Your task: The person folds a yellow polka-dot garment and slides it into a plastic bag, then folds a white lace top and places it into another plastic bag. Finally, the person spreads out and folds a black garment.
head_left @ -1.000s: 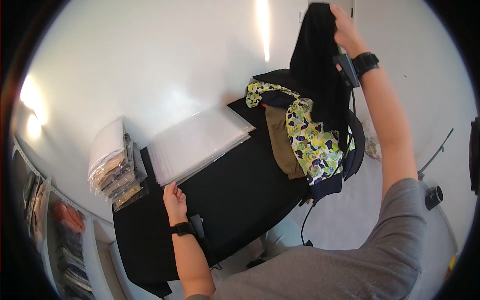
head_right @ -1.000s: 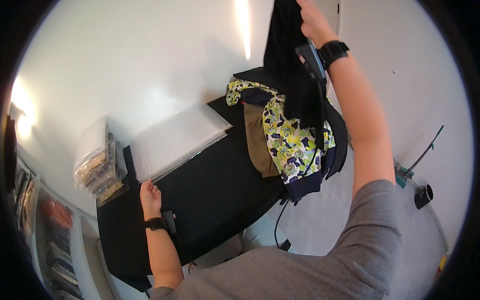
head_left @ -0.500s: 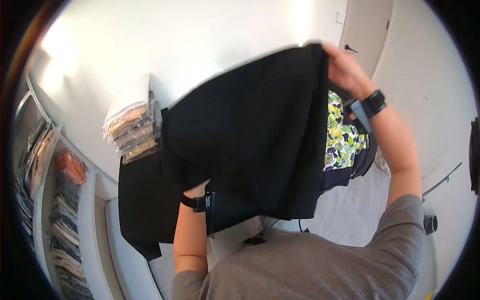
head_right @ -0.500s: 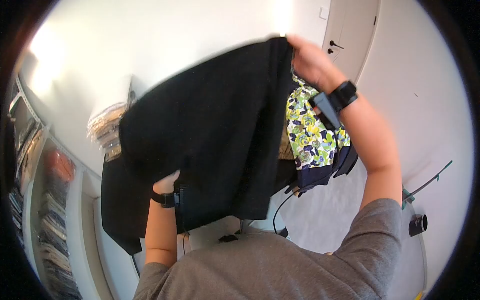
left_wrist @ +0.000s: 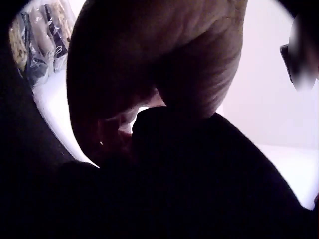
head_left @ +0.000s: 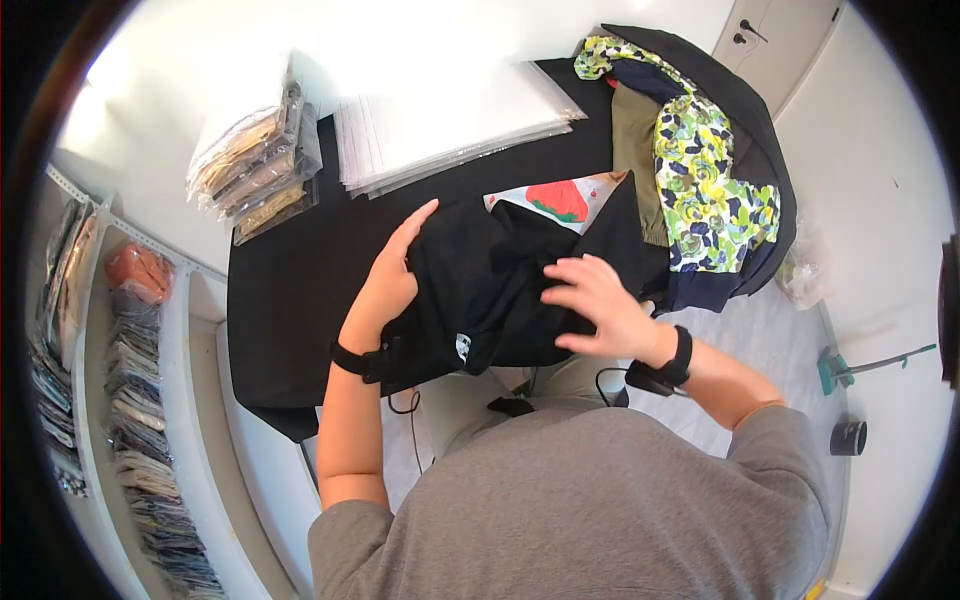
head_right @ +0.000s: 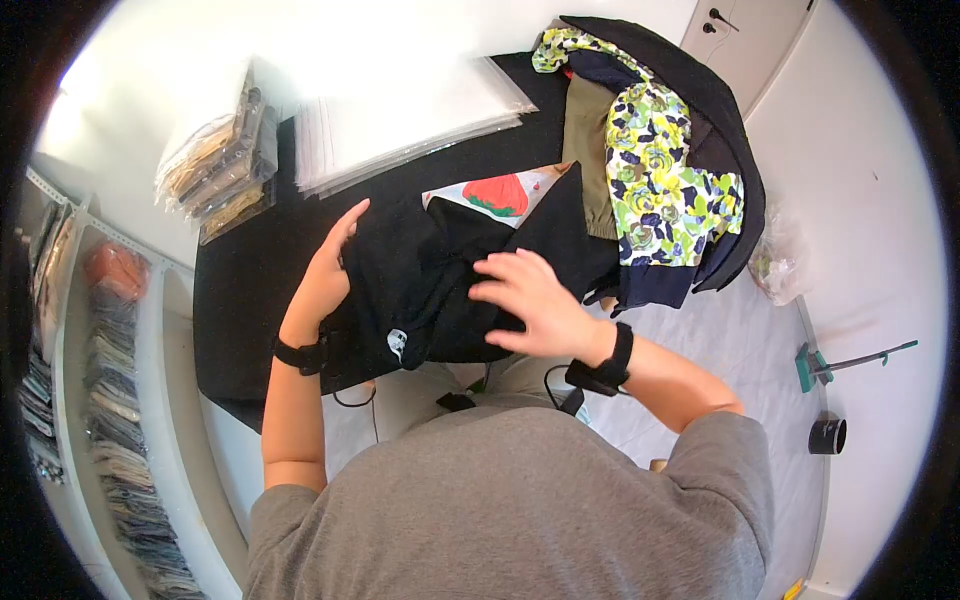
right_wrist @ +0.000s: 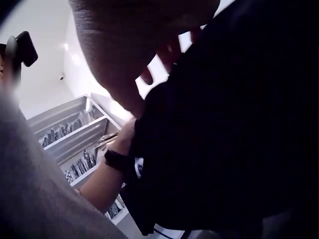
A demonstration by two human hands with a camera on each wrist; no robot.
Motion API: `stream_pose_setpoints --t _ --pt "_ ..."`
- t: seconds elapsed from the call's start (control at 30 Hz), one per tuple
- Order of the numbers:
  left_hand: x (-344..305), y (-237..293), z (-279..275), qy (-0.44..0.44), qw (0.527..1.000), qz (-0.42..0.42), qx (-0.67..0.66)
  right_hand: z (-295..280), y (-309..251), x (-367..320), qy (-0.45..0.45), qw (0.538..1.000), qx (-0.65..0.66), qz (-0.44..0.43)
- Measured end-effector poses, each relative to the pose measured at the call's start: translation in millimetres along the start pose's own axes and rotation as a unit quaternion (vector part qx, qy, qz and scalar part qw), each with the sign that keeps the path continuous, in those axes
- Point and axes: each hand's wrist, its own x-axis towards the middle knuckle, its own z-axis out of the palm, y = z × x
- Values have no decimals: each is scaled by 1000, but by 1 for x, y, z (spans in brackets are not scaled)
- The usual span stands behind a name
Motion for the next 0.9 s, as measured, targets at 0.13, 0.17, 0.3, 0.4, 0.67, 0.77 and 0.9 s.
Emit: stream_pose_setpoints --t 0.13,0.17,0.3,0.4,0.67,0.77,0.9 --pt "-19 2 0 -45 993 0 113 23 4 -36 -36 995 -90 -2" --pt "-23 1 0 -62 986 14 154 32 10 -49 -12 994 -106 -6" --pt "-25 -11 0 -66 975 40 207 68 15 -73 39 990 -127 46" --pt "-16 -18 -7 -65 969 71 227 79 18 -70 73 982 -151 92" --pt "-8 8 -1 -72 962 81 250 42 14 -63 219 970 -14 104" --pt "5 -13 -4 -112 940 128 295 11 5 -59 328 923 104 174" --pt "18 3 -7 -59 987 67 137 -59 9 -44 483 840 110 220"
